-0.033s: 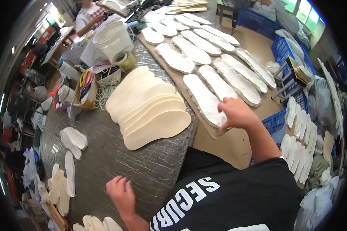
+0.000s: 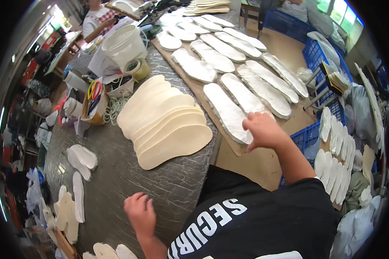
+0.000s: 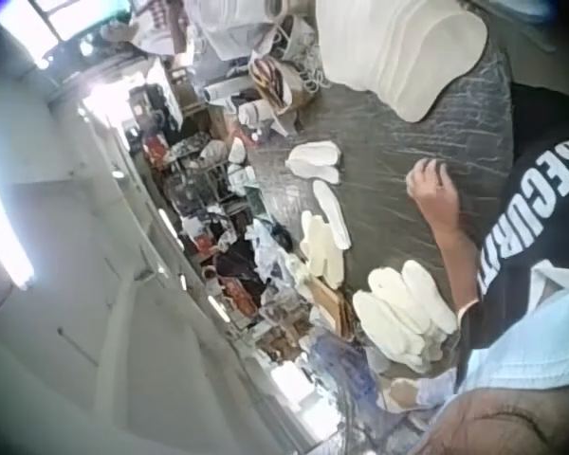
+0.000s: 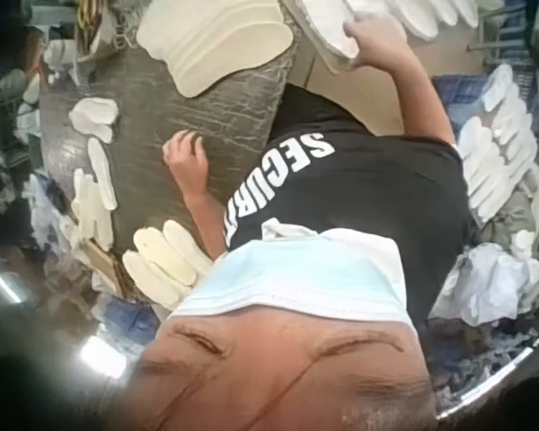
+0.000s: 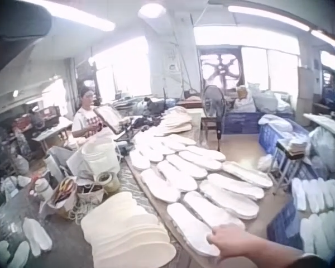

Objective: Assembling shoe insoles by layering foam padding onto a base material and aligning the edges.

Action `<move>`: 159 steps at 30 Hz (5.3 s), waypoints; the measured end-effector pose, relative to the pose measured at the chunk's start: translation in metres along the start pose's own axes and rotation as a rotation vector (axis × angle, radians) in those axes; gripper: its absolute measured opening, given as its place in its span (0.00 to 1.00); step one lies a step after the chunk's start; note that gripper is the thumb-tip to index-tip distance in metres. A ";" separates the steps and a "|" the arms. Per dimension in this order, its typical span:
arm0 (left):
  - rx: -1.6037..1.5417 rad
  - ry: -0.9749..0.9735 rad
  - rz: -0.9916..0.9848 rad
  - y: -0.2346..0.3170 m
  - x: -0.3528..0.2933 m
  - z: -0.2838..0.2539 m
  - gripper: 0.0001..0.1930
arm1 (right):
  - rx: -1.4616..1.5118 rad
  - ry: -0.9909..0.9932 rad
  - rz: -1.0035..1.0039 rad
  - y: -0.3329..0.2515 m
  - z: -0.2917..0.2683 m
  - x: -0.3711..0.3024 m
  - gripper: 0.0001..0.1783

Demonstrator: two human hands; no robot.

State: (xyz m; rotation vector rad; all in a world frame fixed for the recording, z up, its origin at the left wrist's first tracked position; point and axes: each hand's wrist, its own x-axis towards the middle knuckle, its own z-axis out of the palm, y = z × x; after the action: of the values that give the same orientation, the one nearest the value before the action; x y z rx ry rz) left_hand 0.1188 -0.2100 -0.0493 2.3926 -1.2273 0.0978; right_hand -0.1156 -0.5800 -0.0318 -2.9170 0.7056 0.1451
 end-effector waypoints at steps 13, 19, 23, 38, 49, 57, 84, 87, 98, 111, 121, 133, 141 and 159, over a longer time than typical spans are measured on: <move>-0.458 -0.132 0.177 0.063 0.075 0.053 0.30 | 0.021 0.593 -0.354 -0.051 -0.083 0.024 0.02; -0.588 0.192 0.026 0.042 0.059 0.015 0.40 | 0.120 0.433 -1.080 -0.151 -0.148 0.059 0.04; -0.635 0.185 -0.136 0.003 0.006 -0.008 0.32 | 0.155 0.196 -1.476 -0.211 -0.159 0.075 0.06; 0.049 -0.052 -0.372 0.005 -0.138 -0.015 0.24 | 0.438 0.118 -1.251 -0.208 0.059 0.107 0.10; -0.218 0.189 -0.503 -0.011 -0.151 0.004 0.05 | 0.936 -0.036 -0.431 -0.188 0.098 0.079 0.12; -0.433 0.173 -0.553 -0.022 -0.157 -0.016 0.07 | 0.198 0.385 -0.464 -0.157 0.064 0.103 0.33; -0.026 -0.220 0.047 -0.009 0.105 0.089 0.15 | 0.674 0.310 -0.268 -0.095 -0.003 0.158 0.09; -0.687 -0.059 -0.502 -0.030 0.119 0.078 0.10 | 0.921 0.442 -0.209 -0.084 -0.041 0.144 0.08; 0.128 0.163 0.392 0.052 0.066 -0.072 0.25 | 1.219 -0.407 -0.744 -0.201 -0.027 0.156 0.15; -0.232 -0.273 -0.040 0.020 -0.024 -0.082 0.25 | 1.680 -1.131 -0.146 -0.241 0.036 0.113 0.19; -1.674 -0.322 -0.701 -0.020 -0.032 -0.039 0.45 | 0.447 0.096 -0.996 -0.191 0.103 0.087 0.10; -2.019 -0.068 -0.910 -0.038 -0.057 0.008 0.45 | 0.562 0.119 -0.667 -0.166 0.095 0.078 0.11; -1.831 0.008 -0.880 -0.019 -0.052 -0.005 0.47 | 0.976 -0.159 -0.382 -0.210 0.098 0.098 0.09; -0.383 -0.240 -0.452 -0.003 -0.047 -0.042 0.43 | 0.969 -0.108 -0.297 -0.193 0.087 0.066 0.09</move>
State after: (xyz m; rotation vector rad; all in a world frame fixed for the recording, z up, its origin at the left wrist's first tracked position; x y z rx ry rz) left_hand 0.0980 -0.1553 -0.0252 2.3108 -0.6865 -0.5280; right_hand 0.0263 -0.4257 -0.1046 -2.0175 0.2051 -0.0629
